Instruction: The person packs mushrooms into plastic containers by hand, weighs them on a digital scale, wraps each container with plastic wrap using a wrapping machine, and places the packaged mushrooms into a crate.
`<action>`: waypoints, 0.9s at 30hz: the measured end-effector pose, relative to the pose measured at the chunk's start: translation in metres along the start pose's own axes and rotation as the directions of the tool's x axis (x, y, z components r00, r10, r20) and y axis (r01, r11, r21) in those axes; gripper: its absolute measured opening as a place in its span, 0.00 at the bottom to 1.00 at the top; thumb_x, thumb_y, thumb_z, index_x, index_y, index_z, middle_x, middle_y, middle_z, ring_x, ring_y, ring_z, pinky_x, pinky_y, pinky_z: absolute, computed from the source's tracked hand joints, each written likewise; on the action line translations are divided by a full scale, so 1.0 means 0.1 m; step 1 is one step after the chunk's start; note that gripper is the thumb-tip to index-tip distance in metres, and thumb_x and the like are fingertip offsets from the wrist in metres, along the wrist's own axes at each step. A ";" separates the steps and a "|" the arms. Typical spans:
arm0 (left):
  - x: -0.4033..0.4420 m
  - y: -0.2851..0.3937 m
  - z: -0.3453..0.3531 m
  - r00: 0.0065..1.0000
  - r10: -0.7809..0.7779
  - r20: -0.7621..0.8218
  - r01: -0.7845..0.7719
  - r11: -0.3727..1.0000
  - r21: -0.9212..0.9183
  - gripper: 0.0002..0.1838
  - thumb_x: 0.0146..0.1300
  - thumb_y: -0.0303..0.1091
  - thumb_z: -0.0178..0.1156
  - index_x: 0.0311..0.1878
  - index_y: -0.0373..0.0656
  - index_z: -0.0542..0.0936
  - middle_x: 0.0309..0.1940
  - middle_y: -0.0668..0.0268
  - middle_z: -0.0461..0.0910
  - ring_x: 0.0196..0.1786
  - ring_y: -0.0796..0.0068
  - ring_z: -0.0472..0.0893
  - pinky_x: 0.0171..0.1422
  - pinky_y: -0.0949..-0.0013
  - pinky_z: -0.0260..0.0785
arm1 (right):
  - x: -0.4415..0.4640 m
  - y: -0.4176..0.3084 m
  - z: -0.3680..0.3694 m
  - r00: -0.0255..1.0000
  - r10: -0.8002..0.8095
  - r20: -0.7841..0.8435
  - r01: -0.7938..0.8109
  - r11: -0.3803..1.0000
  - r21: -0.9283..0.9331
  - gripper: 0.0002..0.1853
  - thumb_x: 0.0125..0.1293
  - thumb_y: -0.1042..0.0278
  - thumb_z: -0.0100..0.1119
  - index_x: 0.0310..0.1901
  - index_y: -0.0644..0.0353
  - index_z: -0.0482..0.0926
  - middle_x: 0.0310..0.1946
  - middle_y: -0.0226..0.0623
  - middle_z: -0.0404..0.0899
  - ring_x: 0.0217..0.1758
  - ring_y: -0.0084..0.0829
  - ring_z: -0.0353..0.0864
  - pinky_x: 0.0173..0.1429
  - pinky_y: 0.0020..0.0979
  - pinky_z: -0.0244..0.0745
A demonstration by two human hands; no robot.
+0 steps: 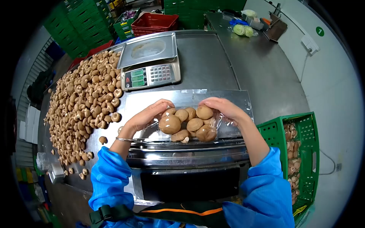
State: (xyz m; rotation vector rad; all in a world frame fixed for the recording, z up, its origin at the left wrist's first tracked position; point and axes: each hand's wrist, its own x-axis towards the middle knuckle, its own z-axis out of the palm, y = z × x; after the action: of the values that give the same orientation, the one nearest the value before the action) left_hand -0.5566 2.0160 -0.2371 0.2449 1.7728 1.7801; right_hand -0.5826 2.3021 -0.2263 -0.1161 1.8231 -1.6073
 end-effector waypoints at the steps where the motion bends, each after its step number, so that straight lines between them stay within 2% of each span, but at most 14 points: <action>1: -0.07 -0.01 0.01 0.999 -0.027 0.024 0.029 0.998 -0.060 0.26 0.67 0.52 0.41 0.56 0.40 0.68 0.43 0.60 0.75 0.51 0.73 0.73 0.52 0.69 0.69 | -0.10 0.04 0.04 0.998 0.066 -0.003 -0.066 0.993 0.096 0.24 0.66 0.53 0.45 0.52 0.67 0.70 0.48 0.41 0.75 0.52 0.29 0.74 0.51 0.28 0.74; 2: -0.13 0.00 0.03 0.997 -0.051 0.053 0.057 0.992 -0.114 0.28 0.66 0.55 0.40 0.58 0.41 0.66 0.42 0.60 0.75 0.50 0.74 0.74 0.51 0.69 0.70 | -0.18 0.06 0.07 0.992 0.128 -0.005 -0.124 0.973 0.193 0.25 0.67 0.51 0.44 0.54 0.67 0.68 0.47 0.41 0.75 0.49 0.29 0.77 0.47 0.28 0.78; 3: -0.26 0.17 0.18 1.000 0.009 0.006 -0.009 1.000 -0.004 0.36 0.64 0.63 0.35 0.56 0.36 0.66 0.40 0.57 0.74 0.39 0.73 0.76 0.35 0.73 0.74 | -0.30 -0.01 0.14 0.986 0.165 0.017 -0.164 0.962 0.218 0.28 0.67 0.48 0.41 0.55 0.67 0.65 0.44 0.42 0.76 0.38 0.29 0.81 0.31 0.27 0.82; 7: -0.73 0.35 0.44 0.983 -0.032 0.183 0.051 0.994 -0.096 0.36 0.64 0.62 0.35 0.55 0.36 0.66 0.43 0.55 0.73 0.30 0.73 0.79 0.25 0.79 0.74 | -0.82 0.03 0.26 0.984 0.106 0.143 -0.139 0.960 0.243 0.31 0.64 0.45 0.44 0.55 0.69 0.65 0.39 0.39 0.77 0.30 0.23 0.80 0.26 0.22 0.79; 10: -1.23 0.33 0.67 0.976 -0.054 0.209 0.004 0.972 0.236 0.35 0.66 0.59 0.37 0.60 0.34 0.63 0.50 0.56 0.71 0.47 0.72 0.74 0.48 0.71 0.71 | -1.45 0.11 0.48 0.990 0.063 0.125 -0.057 0.997 -0.047 0.31 0.64 0.46 0.46 0.55 0.68 0.65 0.44 0.45 0.74 0.36 0.29 0.80 0.25 0.27 0.81; 13: -1.64 0.02 0.69 0.915 -0.083 0.395 0.065 0.996 0.058 0.38 0.64 0.60 0.40 0.63 0.34 0.58 0.57 0.53 0.66 0.55 0.69 0.70 0.57 0.66 0.66 | -1.84 0.38 0.73 0.979 0.154 0.132 -0.164 0.984 0.065 0.32 0.64 0.49 0.48 0.60 0.67 0.61 0.49 0.46 0.71 0.43 0.33 0.78 0.29 0.27 0.81; 14: -1.73 -0.28 0.64 0.872 -0.136 0.470 0.251 0.949 -0.190 0.37 0.64 0.57 0.44 0.63 0.32 0.58 0.58 0.51 0.65 0.57 0.66 0.69 0.59 0.64 0.66 | -1.89 0.57 0.79 0.971 0.178 0.158 -0.207 0.958 0.198 0.30 0.65 0.52 0.46 0.61 0.67 0.60 0.51 0.45 0.69 0.44 0.36 0.78 0.30 0.28 0.81; 16: -1.85 -0.60 0.58 0.847 -0.214 0.486 0.337 0.924 -0.181 0.31 0.64 0.50 0.49 0.60 0.31 0.63 0.55 0.50 0.68 0.56 0.64 0.72 0.58 0.64 0.69 | -1.85 0.85 0.85 0.960 0.252 0.125 -0.268 0.955 0.129 0.28 0.66 0.54 0.44 0.61 0.67 0.59 0.53 0.45 0.68 0.45 0.35 0.77 0.31 0.29 0.81; 18: -1.85 -1.02 0.57 0.914 -0.303 0.271 0.365 0.905 -0.217 0.16 0.65 0.35 0.51 0.47 0.30 0.74 0.40 0.54 0.79 0.45 0.66 0.79 0.52 0.69 0.73 | -1.76 1.12 0.87 0.941 0.313 0.127 -0.328 0.936 0.126 0.28 0.66 0.53 0.43 0.61 0.65 0.59 0.53 0.46 0.67 0.49 0.35 0.74 0.32 0.30 0.81; 21: -1.86 -1.19 0.83 0.945 -0.306 -0.116 0.219 0.856 -0.469 0.13 0.66 0.36 0.50 0.38 0.35 0.76 0.35 0.59 0.80 0.39 0.72 0.81 0.44 0.72 0.75 | -2.00 1.51 0.89 0.950 0.308 -0.052 -0.253 0.858 0.447 0.29 0.67 0.50 0.42 0.61 0.63 0.60 0.49 0.44 0.70 0.48 0.32 0.73 0.37 0.32 0.81; 24: -1.77 -1.15 1.25 0.857 -0.113 -0.503 0.000 0.976 -0.219 0.14 0.68 0.39 0.45 0.36 0.40 0.75 0.24 0.68 0.77 0.24 0.84 0.73 0.29 0.81 0.66 | -2.21 1.79 1.24 0.889 0.178 -0.421 -0.045 0.951 0.306 0.21 0.68 0.54 0.44 0.48 0.67 0.70 0.27 0.34 0.73 0.29 0.24 0.74 0.28 0.22 0.75; 25: -1.73 -1.15 1.33 0.830 -0.024 -0.557 -0.073 0.986 -0.151 0.14 0.69 0.40 0.45 0.33 0.41 0.74 0.22 0.72 0.73 0.20 0.87 0.67 0.22 0.84 0.59 | -2.14 1.79 1.44 0.821 0.070 -0.567 0.077 0.970 0.231 0.15 0.67 0.57 0.46 0.35 0.63 0.71 0.15 0.24 0.63 0.16 0.17 0.63 0.20 0.18 0.62; 26: -1.71 -1.18 1.41 0.769 -0.099 -0.632 -0.119 0.948 -0.294 0.14 0.68 0.39 0.46 0.31 0.42 0.73 0.19 0.74 0.69 0.16 0.89 0.61 0.17 0.83 0.52 | -2.12 1.69 1.58 0.722 0.240 -0.649 0.189 0.834 0.518 0.14 0.67 0.59 0.46 0.26 0.56 0.67 0.11 0.19 0.55 0.11 0.14 0.54 0.15 0.19 0.51; 27: -1.77 -1.23 1.43 0.715 -0.204 -0.669 -0.181 0.869 -0.460 0.12 0.67 0.38 0.47 0.32 0.42 0.73 0.20 0.74 0.70 0.15 0.89 0.61 0.16 0.83 0.50 | -2.17 1.61 1.57 0.683 0.319 -0.657 0.219 0.769 0.601 0.15 0.68 0.59 0.46 0.24 0.54 0.65 0.11 0.19 0.52 0.11 0.13 0.51 0.14 0.19 0.48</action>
State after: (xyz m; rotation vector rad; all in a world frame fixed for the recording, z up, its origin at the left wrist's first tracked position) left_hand -0.3046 2.0322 -0.2917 -0.7731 1.6463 2.4483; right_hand -0.2744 2.3143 -0.2766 1.0539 1.6084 -2.3567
